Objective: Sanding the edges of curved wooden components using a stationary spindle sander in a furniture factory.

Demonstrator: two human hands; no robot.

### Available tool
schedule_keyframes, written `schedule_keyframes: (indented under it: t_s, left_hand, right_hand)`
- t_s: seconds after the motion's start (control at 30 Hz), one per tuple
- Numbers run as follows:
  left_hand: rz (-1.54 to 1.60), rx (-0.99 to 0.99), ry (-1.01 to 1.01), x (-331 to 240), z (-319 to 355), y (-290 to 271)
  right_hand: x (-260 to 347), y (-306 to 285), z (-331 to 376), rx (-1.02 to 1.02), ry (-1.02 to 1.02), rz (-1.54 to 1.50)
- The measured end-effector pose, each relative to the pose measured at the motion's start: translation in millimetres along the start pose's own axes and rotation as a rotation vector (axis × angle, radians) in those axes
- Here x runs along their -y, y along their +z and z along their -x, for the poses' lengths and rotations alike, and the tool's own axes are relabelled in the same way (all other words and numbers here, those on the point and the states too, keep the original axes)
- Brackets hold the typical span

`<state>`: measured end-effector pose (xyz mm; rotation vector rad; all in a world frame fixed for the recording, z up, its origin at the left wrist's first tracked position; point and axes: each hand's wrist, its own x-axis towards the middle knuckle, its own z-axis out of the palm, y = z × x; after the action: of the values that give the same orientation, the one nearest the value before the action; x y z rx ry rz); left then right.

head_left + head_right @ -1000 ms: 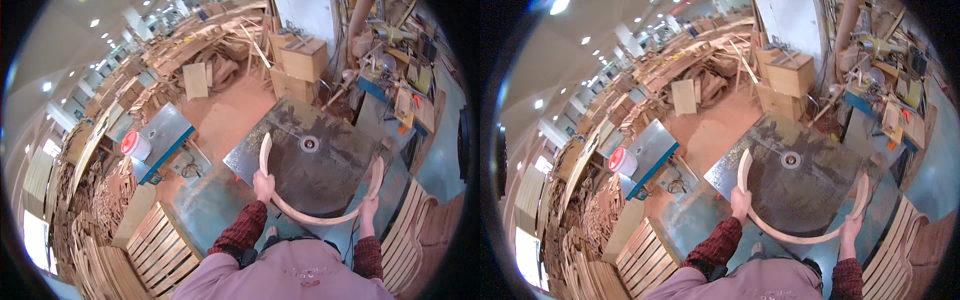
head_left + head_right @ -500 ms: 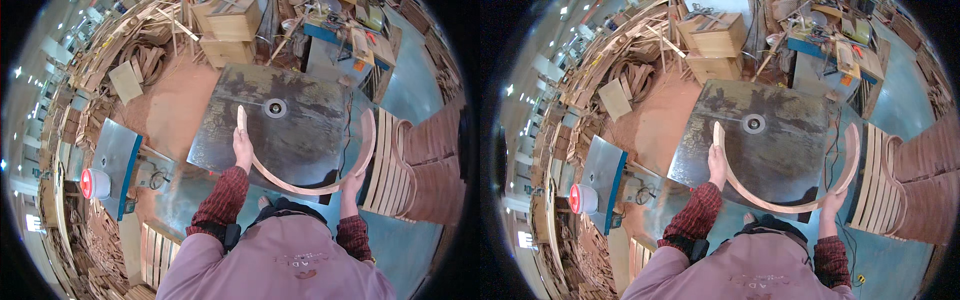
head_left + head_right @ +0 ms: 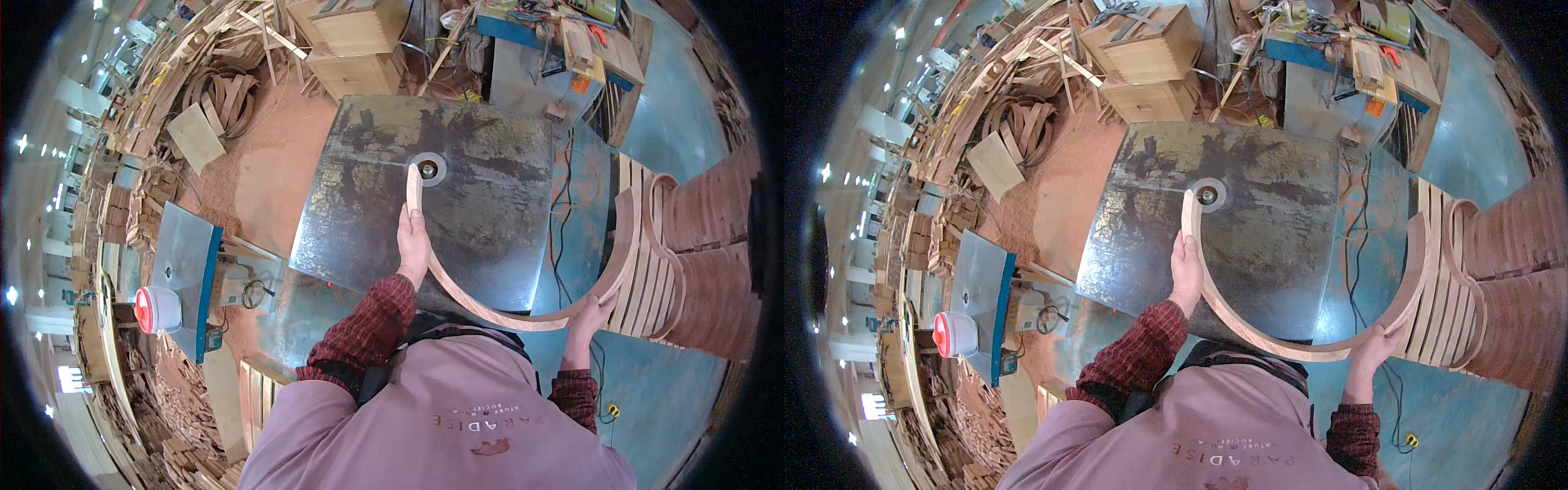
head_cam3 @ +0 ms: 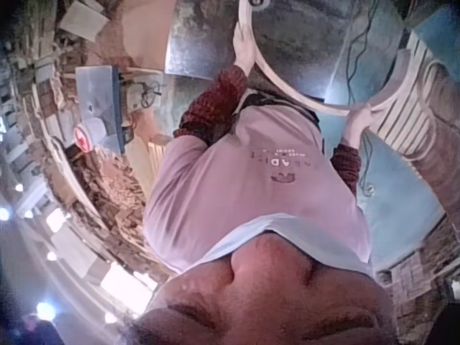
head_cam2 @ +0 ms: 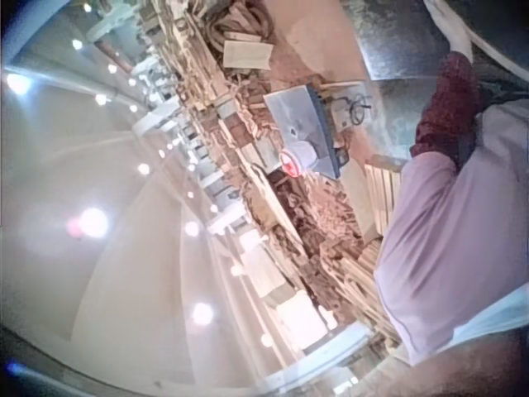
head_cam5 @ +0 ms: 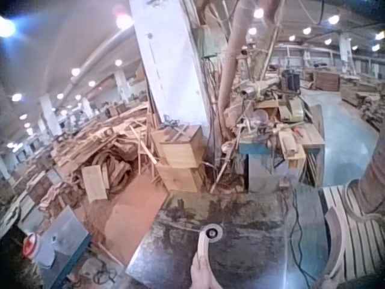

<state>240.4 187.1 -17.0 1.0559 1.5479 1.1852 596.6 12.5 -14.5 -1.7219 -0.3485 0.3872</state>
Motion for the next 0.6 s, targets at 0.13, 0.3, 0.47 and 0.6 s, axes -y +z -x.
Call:
schedule_keyframes:
  t_s: [0.13,0.3,0.47,0.6]
  left_hand:
    - [-0.006,-0.015,-0.020,-2.8,-10.8,3.1]
    - [-0.013,-0.003,0.004,4.9,-25.1,6.8]
    - [-0.025,-0.008,-0.031,-0.8,-31.1,10.6]
    - [-0.051,-0.031,0.049,14.7,-40.5,11.8]
  right_hand:
    - [10.4,7.6,2.6,0.023,0.003,0.036]
    - [-1.4,7.4,-8.8,0.064,0.024,0.061]
    - [-3.1,11.1,-8.5,0.064,-0.055,0.101]
    - [-2.0,14.4,-10.7,0.074,-0.047,0.089]
